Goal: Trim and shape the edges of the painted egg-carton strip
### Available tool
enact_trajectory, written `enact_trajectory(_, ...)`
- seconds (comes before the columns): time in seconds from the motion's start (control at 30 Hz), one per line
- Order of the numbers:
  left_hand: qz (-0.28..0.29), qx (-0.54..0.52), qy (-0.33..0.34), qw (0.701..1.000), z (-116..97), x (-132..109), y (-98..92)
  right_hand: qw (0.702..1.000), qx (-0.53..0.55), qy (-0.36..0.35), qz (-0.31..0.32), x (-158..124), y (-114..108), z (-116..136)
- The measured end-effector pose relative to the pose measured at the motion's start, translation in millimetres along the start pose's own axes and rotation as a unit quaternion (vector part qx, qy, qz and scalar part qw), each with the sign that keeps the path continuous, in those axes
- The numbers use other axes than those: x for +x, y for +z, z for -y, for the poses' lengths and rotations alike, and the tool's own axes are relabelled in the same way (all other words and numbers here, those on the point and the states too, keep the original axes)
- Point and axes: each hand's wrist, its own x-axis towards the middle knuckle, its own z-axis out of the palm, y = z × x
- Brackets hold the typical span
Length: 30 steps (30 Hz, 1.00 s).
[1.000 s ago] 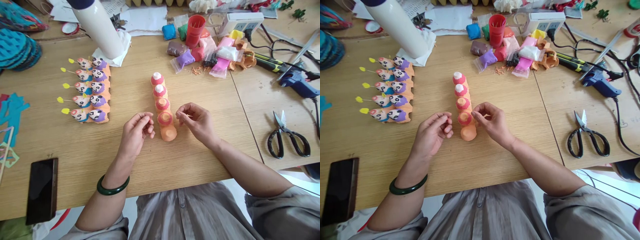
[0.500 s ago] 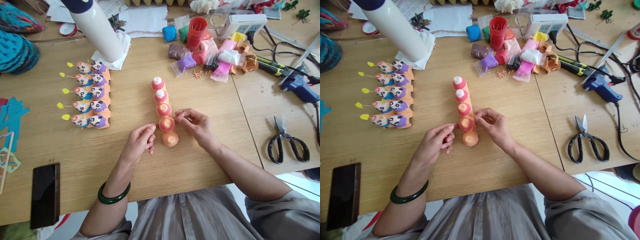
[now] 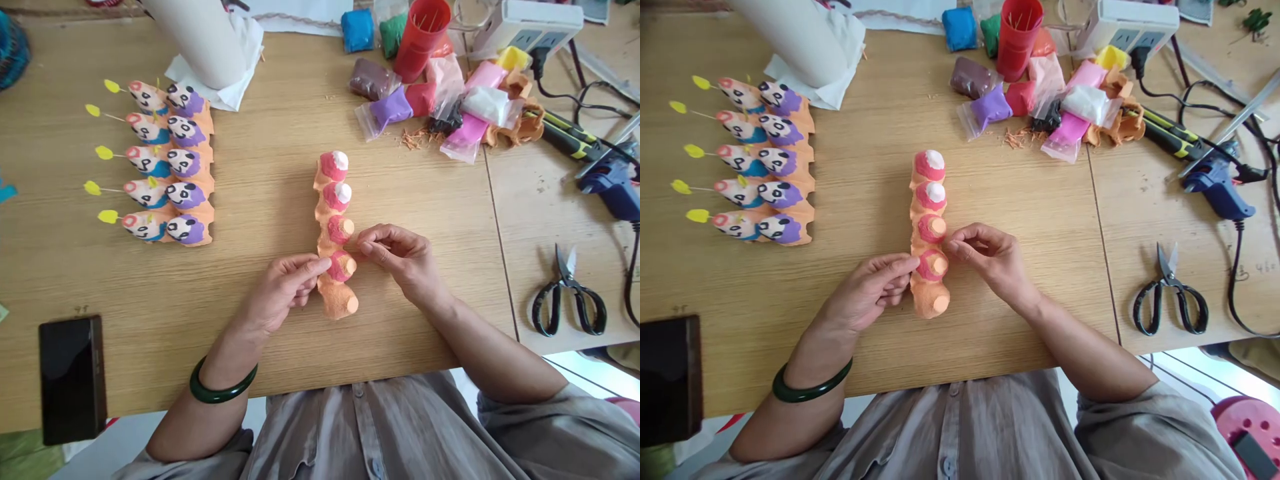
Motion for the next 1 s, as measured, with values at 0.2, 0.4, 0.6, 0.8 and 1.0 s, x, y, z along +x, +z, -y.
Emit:
enact_trajectory(0.2, -0.031, 0.071, 0.086, 0.993, -0.8, -4.7, 3.7, 0.993, -0.069, -0.088, 0.041, -7.3, 4.8, 10.0)
enact_trajectory(0.4, -0.030, 0.078, 0.085, 0.993, 5.8, -3.6, 3.8, 0.989, -0.083, -0.104, 0.071, -8.4, 6.6, 8.1)
enact_trajectory(0.6, -0.021, 0.073, 0.084, 0.994, 5.6, -3.3, 4.3, 0.989, -0.079, -0.079, 0.091, -9.1, 8.0, 7.7)
enact_trajectory(0.8, -0.017, 0.091, 0.085, 0.992, 5.9, -3.4, 3.7, 0.988, -0.084, -0.090, 0.090, -10.3, 8.7, 4.1)
enact_trajectory(1.0, -0.015, 0.084, 0.090, 0.992, 4.3, -4.2, 5.0, 0.983, -0.115, -0.110, 0.094, -10.1, 7.6, 2.1)
